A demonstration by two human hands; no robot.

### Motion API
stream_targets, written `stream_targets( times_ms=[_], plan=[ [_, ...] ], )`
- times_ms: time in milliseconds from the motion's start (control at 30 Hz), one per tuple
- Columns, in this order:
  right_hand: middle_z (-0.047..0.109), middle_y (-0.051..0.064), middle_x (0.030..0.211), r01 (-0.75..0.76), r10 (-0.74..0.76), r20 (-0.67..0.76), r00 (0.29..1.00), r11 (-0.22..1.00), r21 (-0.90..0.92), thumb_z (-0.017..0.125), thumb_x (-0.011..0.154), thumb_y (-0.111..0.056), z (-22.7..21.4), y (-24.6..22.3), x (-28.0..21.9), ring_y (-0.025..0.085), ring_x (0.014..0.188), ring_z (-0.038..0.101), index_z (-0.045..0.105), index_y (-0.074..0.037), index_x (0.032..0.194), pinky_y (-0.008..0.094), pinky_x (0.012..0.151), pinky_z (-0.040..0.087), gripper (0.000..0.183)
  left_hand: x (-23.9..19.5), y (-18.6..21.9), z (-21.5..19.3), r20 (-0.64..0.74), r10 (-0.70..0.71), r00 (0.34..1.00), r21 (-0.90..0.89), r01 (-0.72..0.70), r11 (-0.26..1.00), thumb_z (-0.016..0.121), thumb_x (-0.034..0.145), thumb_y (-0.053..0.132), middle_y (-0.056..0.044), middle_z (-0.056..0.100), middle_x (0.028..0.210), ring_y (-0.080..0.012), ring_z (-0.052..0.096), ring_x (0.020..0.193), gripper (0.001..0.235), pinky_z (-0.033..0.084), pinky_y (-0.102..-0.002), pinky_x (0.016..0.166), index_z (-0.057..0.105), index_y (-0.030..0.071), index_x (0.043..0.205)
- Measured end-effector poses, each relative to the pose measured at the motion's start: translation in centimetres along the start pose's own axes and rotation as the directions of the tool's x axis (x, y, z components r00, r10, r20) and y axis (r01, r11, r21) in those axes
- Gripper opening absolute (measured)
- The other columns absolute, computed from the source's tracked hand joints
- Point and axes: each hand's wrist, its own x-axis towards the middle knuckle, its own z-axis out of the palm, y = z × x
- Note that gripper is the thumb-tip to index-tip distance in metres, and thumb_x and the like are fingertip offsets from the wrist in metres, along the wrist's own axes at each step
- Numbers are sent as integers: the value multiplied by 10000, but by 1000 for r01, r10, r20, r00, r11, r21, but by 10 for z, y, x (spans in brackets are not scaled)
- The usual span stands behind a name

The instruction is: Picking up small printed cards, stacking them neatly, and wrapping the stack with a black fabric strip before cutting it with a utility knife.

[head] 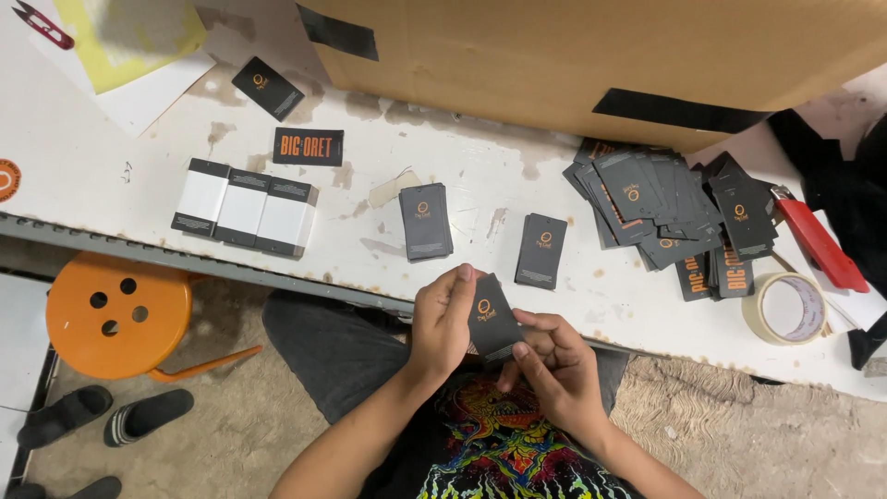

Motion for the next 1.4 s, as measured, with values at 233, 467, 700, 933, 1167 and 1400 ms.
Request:
stream_targets(
  times_ms=[233, 467, 700, 933, 1167, 1400],
  plan=[
    [587, 144, 579, -9, 31, -134, 990, 987, 162, 482, 838, -10, -4, 6, 1, 193, 439, 584, 423, 14, 1060, 248, 472, 492, 231, -6, 15, 3, 311, -63, 948, -292, 158, 943, 581, 737, 53, -87, 550, 692, -125, 517, 513, 713, 473, -239, 493, 148, 99, 1302],
    [589, 112, 543, -13, 14, -33, 999, 1000, 14, 451, 851, -14, 3, 0, 0, 165, 446, 586, 404, 24, 1089, 256, 469, 522, 245, 0, 3, 0, 75, 97, 992, 64, -102, 993, 365, 908, 283, 77, 268, 435, -25, 219, 370, 307, 141, -219, 354, 557, 46, 944],
    [569, 147, 496, -119, 178, -270, 946, 968, 220, 505, 818, -58, -9, 4, 11, 204, 480, 561, 422, -48, 1004, 314, 558, 456, 204, -15, -6, 9, 226, -142, 964, -308, 209, 928, 557, 744, 37, -176, 602, 1016, -189, 591, 885, 473, 483, -257, 765, 390, 3, 1185],
    [668, 110, 675, -110, 68, -128, 989, 926, -361, 488, 820, -6, -21, 9, 22, 150, 620, 671, 546, -27, 901, 242, 583, 572, 102, -9, -11, -20, 71, -75, 995, 20, 74, 997, 480, 849, 193, 17, 473, 524, -74, 453, 515, 266, 386, -216, 481, 618, -11, 950],
    [562, 133, 1050, 334, -327, 157, 932, 603, -724, 731, 601, -151, -4, -34, 57, 315, 945, 560, 597, -79, 883, 398, 798, 458, 320, -11, -27, -28, -76, -78, 994, -24, 77, 997, 547, 797, 50, -150, 660, 628, -121, 590, 645, 167, 506, -272, 548, 628, -36, 914],
    [555, 154, 1096, 558, -179, 539, 823, 437, -706, 756, 552, -240, 5, -31, 84, 346, 1013, 536, 535, -69, 705, 421, 804, 460, 318, -12, -38, -40, -125, -37, 991, 33, 41, 999, 558, 801, 80, -163, 673, 741, -214, 641, 770, 173, 515, -303, 616, 632, -12, 927]
  ],
)
